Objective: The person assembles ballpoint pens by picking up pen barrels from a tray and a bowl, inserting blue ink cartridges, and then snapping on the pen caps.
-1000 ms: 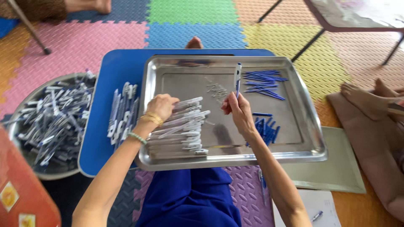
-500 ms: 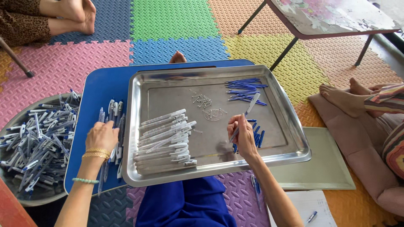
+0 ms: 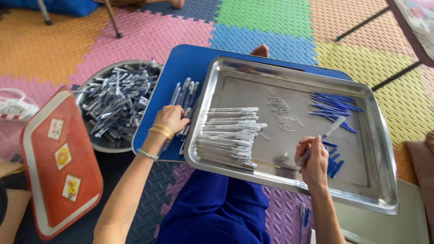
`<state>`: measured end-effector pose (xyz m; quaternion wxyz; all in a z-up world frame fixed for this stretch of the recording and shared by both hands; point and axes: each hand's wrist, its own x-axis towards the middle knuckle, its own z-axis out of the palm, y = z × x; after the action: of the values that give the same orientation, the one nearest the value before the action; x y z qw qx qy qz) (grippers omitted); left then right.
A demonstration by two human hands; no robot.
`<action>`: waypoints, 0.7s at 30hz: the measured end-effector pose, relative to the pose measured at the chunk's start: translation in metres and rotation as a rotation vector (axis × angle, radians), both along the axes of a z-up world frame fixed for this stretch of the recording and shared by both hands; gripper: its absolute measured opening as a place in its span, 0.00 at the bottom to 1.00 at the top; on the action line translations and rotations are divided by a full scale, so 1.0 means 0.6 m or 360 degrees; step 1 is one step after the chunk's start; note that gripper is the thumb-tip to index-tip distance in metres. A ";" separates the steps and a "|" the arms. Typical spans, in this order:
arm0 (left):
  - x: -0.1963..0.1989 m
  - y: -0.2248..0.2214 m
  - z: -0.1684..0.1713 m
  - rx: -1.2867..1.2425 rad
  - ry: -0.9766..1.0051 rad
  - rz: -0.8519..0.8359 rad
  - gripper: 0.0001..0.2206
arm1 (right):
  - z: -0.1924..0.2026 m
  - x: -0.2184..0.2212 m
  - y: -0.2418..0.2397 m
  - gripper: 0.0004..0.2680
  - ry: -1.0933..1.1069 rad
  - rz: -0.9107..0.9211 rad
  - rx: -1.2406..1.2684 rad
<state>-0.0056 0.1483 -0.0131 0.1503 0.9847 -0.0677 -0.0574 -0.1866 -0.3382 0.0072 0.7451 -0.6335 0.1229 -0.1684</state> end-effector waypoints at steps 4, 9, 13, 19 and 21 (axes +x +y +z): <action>-0.012 -0.002 0.040 -0.0069 0.0102 0.0065 0.19 | 0.016 -0.008 0.015 0.18 -0.0063 0.0034 -0.0034; -0.005 -0.018 0.063 -0.0079 0.0175 0.0072 0.17 | 0.014 -0.010 0.019 0.17 -0.0155 0.0085 -0.0069; -0.013 0.004 0.082 -0.0154 0.0147 0.0137 0.20 | 0.022 -0.018 0.026 0.15 -0.0160 0.0027 -0.0117; -0.107 -0.036 0.176 -0.2298 0.0470 0.0185 0.16 | 0.071 -0.030 0.096 0.07 -0.0275 0.0110 0.0172; -0.143 -0.088 0.189 -0.2641 0.0658 0.0009 0.17 | 0.096 -0.029 0.149 0.02 -0.0324 0.0150 0.0247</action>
<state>-0.0914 0.0956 0.1003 0.8320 0.5259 -0.0565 -0.1672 -0.2038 -0.2485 0.0648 0.8076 -0.5587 0.0293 -0.1866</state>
